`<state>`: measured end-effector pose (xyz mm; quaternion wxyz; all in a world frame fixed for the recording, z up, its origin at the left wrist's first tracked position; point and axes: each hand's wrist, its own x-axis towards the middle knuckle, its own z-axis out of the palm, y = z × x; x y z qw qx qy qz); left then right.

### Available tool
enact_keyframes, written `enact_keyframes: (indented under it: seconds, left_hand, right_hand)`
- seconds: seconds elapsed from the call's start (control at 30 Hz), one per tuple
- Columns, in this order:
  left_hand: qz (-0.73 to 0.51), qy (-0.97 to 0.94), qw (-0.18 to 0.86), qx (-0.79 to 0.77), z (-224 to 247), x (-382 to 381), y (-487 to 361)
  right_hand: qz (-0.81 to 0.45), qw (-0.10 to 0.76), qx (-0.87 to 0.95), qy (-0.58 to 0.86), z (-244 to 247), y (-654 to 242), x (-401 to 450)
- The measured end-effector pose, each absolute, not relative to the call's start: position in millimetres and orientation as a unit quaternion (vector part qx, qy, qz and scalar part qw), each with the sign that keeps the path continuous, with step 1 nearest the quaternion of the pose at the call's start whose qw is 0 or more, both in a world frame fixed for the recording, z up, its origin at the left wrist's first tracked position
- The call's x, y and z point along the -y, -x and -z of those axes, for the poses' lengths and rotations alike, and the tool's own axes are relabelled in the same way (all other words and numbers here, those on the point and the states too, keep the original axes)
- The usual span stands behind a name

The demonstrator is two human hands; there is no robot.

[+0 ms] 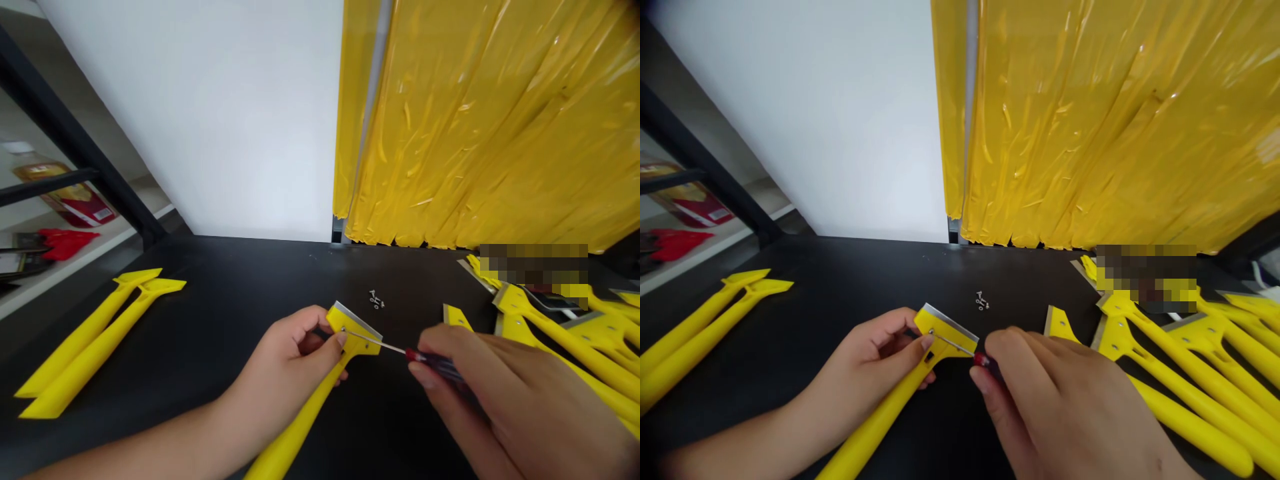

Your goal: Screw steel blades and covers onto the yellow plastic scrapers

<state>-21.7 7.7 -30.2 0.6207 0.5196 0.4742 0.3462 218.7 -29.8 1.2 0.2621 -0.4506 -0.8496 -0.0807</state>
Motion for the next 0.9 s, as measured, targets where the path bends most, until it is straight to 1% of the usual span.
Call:
enact_keyframes:
  seconds: [0.13, 0.67, 0.8, 0.9]
  left_hand:
    - [-0.342, -0.532, 0.607, -0.482, 29.1, -8.5, 21.3]
    - [-0.337, -0.571, 0.563, -0.493, 28.8, -15.2, 25.6]
    - [-0.338, -0.583, 0.551, -0.493, 29.4, -15.0, 27.6]
    - [-0.334, -0.591, 0.540, -0.498, 30.4, -14.7, 28.3]
  right_hand:
    - [0.074, 0.246, 0.851, 0.459, 0.6, -217.7, 30.0]
    - [0.045, 0.245, 0.855, 0.455, -0.2, -215.1, 29.3]
    - [0.047, 0.263, 0.851, 0.451, 0.7, -214.7, 30.6]
    - [0.045, 0.246, 0.857, 0.450, 1.8, -215.9, 30.3]
